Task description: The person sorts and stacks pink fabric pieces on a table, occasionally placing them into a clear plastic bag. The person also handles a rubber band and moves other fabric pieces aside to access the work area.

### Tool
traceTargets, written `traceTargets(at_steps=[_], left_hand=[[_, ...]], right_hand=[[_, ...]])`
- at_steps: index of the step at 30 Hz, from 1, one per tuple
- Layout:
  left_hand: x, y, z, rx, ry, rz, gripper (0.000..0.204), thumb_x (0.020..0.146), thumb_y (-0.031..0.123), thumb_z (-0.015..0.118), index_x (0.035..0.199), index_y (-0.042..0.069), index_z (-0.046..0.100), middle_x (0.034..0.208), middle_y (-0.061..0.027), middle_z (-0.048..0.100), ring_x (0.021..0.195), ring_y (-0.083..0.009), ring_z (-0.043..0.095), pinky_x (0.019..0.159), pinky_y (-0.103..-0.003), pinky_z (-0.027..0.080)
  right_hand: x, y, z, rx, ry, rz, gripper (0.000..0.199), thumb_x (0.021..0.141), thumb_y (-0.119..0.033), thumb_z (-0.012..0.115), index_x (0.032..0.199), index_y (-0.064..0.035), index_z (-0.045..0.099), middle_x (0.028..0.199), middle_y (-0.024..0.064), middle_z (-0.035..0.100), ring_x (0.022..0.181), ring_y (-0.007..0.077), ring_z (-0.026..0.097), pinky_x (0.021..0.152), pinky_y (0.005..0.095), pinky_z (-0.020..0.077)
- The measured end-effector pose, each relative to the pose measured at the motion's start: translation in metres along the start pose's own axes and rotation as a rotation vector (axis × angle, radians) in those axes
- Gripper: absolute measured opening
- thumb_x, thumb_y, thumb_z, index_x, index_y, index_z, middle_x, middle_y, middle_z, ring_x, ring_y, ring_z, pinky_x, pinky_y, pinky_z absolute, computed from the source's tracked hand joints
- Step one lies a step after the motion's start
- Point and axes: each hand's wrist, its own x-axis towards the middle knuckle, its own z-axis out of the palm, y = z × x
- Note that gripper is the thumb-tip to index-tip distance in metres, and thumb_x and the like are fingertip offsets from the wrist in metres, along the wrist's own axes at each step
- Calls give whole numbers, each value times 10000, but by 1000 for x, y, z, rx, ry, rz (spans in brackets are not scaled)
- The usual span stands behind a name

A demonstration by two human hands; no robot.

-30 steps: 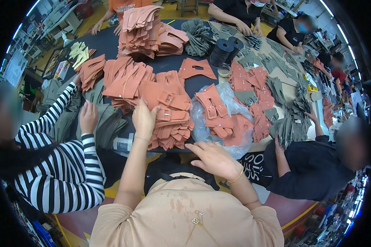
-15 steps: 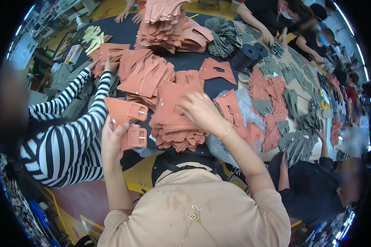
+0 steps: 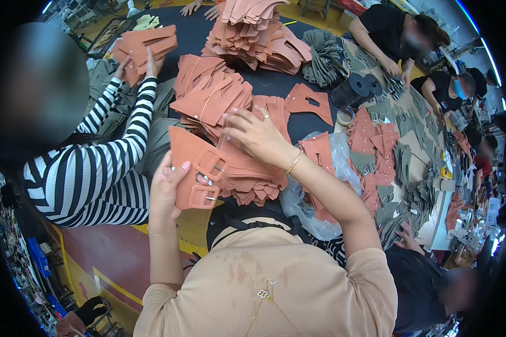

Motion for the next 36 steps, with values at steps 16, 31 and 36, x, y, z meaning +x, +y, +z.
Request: traceTargets(at_steps=[16, 31, 36], left_hand=[[9, -10, 7, 34, 102, 30, 257, 931, 107, 590, 1142, -21, 518, 976, -122, 639, 747, -158, 639, 696, -293, 551], [74, -90, 6, 142, 131, -176, 304, 923, 67, 595, 1202, 21, 484, 1135, -99, 619, 983, -166, 645, 804, -313, 559], [77, -105, -12, 149, 143, -153, 296, 919, 73, 606, 1185, 22, 487, 1119, -88, 624, 966, -147, 644, 781, -290, 552]], right_hand=[[-19, -5, -6, 440, -81, 660, 286, 812, -174, 709, 1012, -11, 585, 955, 132, 568, 828, 304, 595, 713, 397, 471], [-142, 138, -41, 1598, 1011, 870, 310, 928, -39, 581, 1224, -37, 488, 1120, 134, 635, 1069, 252, 640, 865, 367, 576], [-200, 208, 73, 1779, 905, 1662, 438, 937, -176, 608, 1310, -43, 421, 1261, 135, 570, 1189, 281, 549, 956, 439, 465]])
